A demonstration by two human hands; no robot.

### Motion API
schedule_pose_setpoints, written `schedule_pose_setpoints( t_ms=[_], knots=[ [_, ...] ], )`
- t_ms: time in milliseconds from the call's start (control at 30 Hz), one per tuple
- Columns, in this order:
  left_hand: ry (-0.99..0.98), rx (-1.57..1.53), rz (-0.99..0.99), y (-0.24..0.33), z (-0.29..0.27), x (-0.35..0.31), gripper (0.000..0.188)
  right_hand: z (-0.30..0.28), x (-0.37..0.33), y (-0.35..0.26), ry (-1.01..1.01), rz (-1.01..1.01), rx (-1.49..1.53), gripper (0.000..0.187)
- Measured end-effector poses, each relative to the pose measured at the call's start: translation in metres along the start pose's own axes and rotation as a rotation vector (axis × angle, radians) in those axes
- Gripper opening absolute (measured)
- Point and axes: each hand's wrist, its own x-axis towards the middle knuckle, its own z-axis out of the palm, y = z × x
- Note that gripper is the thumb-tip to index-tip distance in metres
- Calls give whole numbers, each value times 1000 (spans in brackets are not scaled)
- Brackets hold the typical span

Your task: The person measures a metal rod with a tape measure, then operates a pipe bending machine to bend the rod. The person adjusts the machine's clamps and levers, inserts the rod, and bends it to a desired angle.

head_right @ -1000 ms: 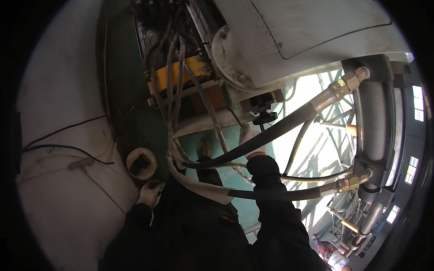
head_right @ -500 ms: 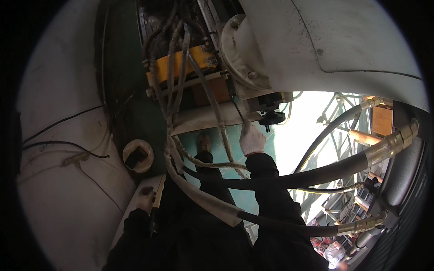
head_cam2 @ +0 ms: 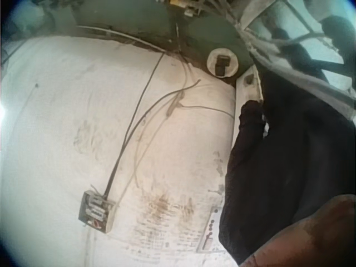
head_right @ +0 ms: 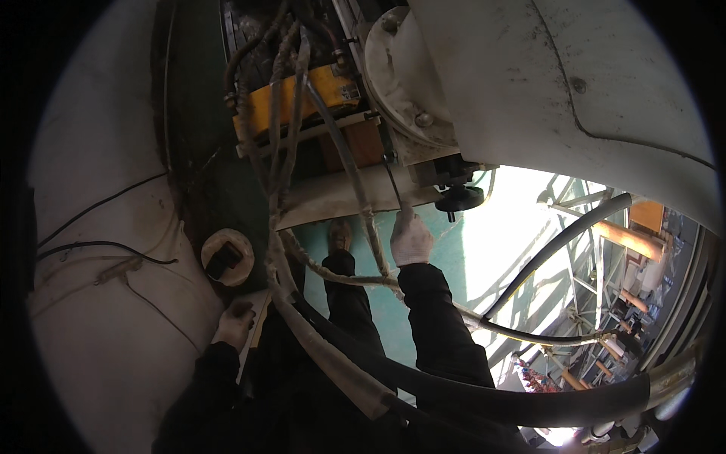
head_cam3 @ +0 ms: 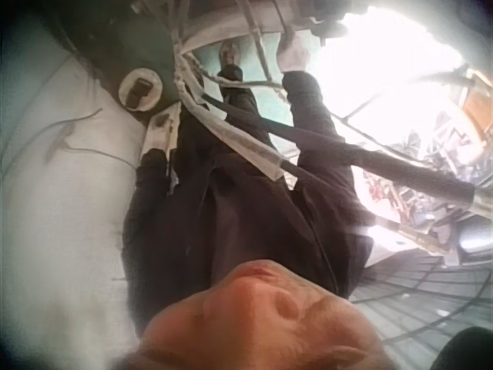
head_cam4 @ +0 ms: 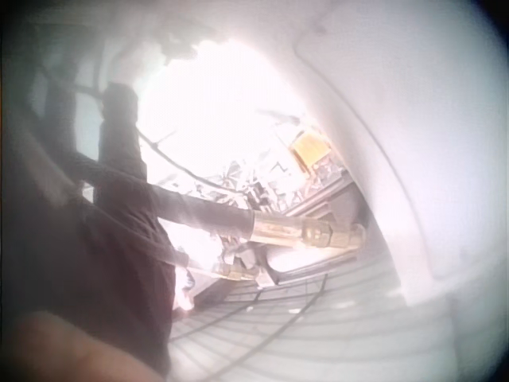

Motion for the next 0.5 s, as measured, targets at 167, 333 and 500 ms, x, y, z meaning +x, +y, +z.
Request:
schedule_pose_setpoints(
  t_ms=[167, 333, 500],
  knots=[
    [16, 26, -54, 10, 1, 2, 34, 4, 0, -2, -36, 55, 2, 36],
    [-6, 70, 40, 20, 5, 3, 40, -21, 5, -13, -139, 71, -44, 40],
    [22, 78, 60, 35, 7, -4, 38, -46, 21, -32, -289, 221, 72, 42]
  ],
)
